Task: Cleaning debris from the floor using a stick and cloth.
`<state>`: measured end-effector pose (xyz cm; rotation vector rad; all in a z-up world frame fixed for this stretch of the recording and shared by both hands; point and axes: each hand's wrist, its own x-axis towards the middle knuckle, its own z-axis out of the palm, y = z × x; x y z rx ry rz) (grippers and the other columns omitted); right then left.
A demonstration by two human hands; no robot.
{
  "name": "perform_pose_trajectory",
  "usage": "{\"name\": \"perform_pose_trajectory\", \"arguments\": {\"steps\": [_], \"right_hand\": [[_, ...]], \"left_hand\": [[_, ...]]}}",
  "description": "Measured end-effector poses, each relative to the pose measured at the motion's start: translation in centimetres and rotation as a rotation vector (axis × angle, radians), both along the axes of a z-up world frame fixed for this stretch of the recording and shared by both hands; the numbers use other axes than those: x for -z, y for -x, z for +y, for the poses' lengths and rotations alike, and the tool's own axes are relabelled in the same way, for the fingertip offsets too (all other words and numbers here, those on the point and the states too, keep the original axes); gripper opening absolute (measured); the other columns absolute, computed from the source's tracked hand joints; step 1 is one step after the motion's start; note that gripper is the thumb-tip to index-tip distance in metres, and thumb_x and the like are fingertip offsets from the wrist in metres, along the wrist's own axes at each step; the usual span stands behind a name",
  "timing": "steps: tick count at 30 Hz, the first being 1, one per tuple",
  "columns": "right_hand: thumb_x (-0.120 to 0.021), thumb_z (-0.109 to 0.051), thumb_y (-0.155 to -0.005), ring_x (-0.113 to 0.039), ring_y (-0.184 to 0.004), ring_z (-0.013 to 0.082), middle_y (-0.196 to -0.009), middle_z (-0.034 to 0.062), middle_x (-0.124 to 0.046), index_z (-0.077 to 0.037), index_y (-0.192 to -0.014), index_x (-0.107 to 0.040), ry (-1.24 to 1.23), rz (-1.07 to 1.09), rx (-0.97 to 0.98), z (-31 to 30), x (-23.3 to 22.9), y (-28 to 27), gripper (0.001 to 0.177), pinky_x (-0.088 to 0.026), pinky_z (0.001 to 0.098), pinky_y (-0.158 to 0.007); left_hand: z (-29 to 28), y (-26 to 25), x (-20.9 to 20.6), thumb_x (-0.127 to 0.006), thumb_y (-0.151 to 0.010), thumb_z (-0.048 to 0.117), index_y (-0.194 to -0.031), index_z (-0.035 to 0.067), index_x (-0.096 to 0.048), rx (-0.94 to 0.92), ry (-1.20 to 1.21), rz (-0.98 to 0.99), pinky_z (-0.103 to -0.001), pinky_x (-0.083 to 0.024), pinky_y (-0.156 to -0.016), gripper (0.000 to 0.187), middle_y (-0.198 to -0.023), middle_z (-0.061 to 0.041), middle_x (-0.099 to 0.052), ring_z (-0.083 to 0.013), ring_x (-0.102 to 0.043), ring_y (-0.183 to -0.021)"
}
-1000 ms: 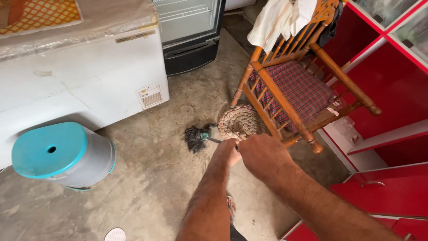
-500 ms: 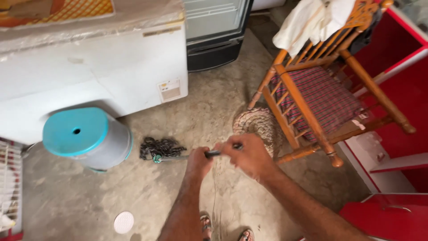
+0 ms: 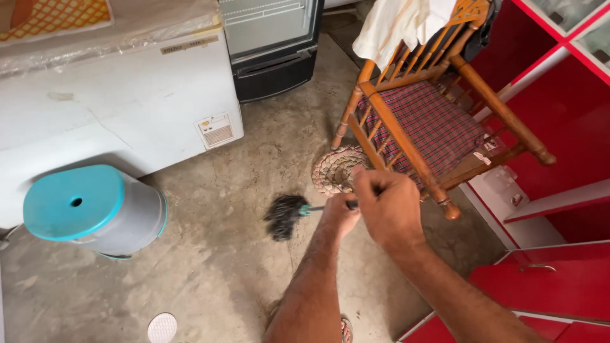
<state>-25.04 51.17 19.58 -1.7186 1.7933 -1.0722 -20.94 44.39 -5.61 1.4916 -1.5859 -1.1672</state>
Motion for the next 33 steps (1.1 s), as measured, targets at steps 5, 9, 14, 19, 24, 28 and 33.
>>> {"name": "perform_pose_trajectory", "arguments": {"steps": [5, 9, 14, 19, 24, 28, 33], "right_hand": [[-0.061, -0.038, -0.098, -0.064, -0.058, 0.0268, -0.06, 0.0152, -0.065, -0.003, -0.079, -0.073, -0.115, 0.247, -0.04, 0.4, -1.1, -0.8, 0.041, -0.051, 0.0423, -0.062], [-0.054, -0.044, -0.101, -0.067, -0.062, 0.029, -0.062, 0.0151, -0.066, -0.002, -0.077, -0.07, -0.159, 0.239, -0.105, -0.1, -2.1, -1.2, 0.051, -0.052, 0.044, -0.064], [-0.051, -0.047, -0.103, -0.058, -0.053, 0.022, -0.055, 0.0109, -0.06, 0.0, -0.07, -0.062, -0.19, 0.148, -0.143, -0.5, -1.4, -1.7, 0.059, -0.05, 0.0436, -0.058], [-0.051, -0.045, -0.105, -0.054, -0.052, 0.0147, -0.055, 0.0064, -0.056, 0.001, -0.069, -0.06, -0.21, 0.002, -0.286, -1.1, 0.3, -4.2, 0.059, -0.05, 0.0409, -0.054], [-0.055, -0.036, -0.099, -0.069, -0.063, 0.0156, -0.072, 0.0036, -0.072, -0.008, -0.09, -0.072, -0.376, 0.0, -0.542, -1.6, 1.1, -8.9, 0.034, -0.06, 0.038, -0.063], [-0.06, -0.031, -0.097, -0.074, -0.076, 0.0249, -0.083, 0.0076, -0.077, -0.009, -0.091, -0.076, -0.166, 0.356, -0.752, -1.5, 1.2, -13.3, 0.028, -0.06, 0.0413, -0.071], [-0.067, -0.026, -0.098, -0.075, -0.092, 0.0296, -0.094, 0.0132, -0.076, -0.008, -0.096, -0.077, -0.154, 1.071, -0.924, -2.2, 1.2, -18.0, 0.02, -0.061, 0.0428, -0.082]], "left_hand": [[0.6, -0.1, -3.5, -0.058, -0.1, 0.048, -0.127, 0.005, -0.066, 0.203, -0.214, 0.445, -0.043, -0.053, -0.1, 0.051, -0.129, -0.016, -0.069, -0.0294, -0.064, -0.122], [1.8, -3.6, -9.9, -0.056, -0.099, 0.052, -0.132, 0.011, -0.066, 0.251, -0.328, 0.051, -0.041, -0.049, -0.103, 0.054, -0.134, -0.013, -0.066, -0.0283, -0.059, -0.128], [1.8, -6.4, -8.4, -0.067, -0.092, 0.041, -0.114, 0.006, -0.075, 0.153, -0.25, -0.178, -0.044, -0.058, -0.092, 0.042, -0.114, -0.018, -0.076, -0.0309, -0.073, -0.108], [2.9, -11.6, -6.8, -0.072, -0.089, 0.04, -0.109, 0.01, -0.078, 0.008, -0.213, -0.294, -0.048, -0.057, -0.089, 0.037, -0.112, -0.016, -0.074, -0.0338, -0.069, -0.107], [4.4, -17.8, -6.9, -0.066, -0.09, 0.028, -0.116, 0.017, -0.075, -0.113, -0.354, -0.314, -0.046, -0.059, -0.092, 0.029, -0.111, -0.015, -0.079, -0.0301, -0.075, -0.106], [5.1, -21.3, -2.8, -0.063, -0.096, 0.037, -0.119, 0.018, -0.073, -0.24, -0.438, -0.227, -0.045, -0.054, -0.102, 0.031, -0.123, -0.011, -0.073, -0.0272, -0.071, -0.116], [4.8, -24.2, -1.5, -0.064, -0.097, 0.034, -0.121, 0.012, -0.071, -0.279, -0.247, -0.365, -0.046, -0.047, -0.11, 0.033, -0.127, -0.018, -0.067, -0.0341, -0.054, -0.13]]}}
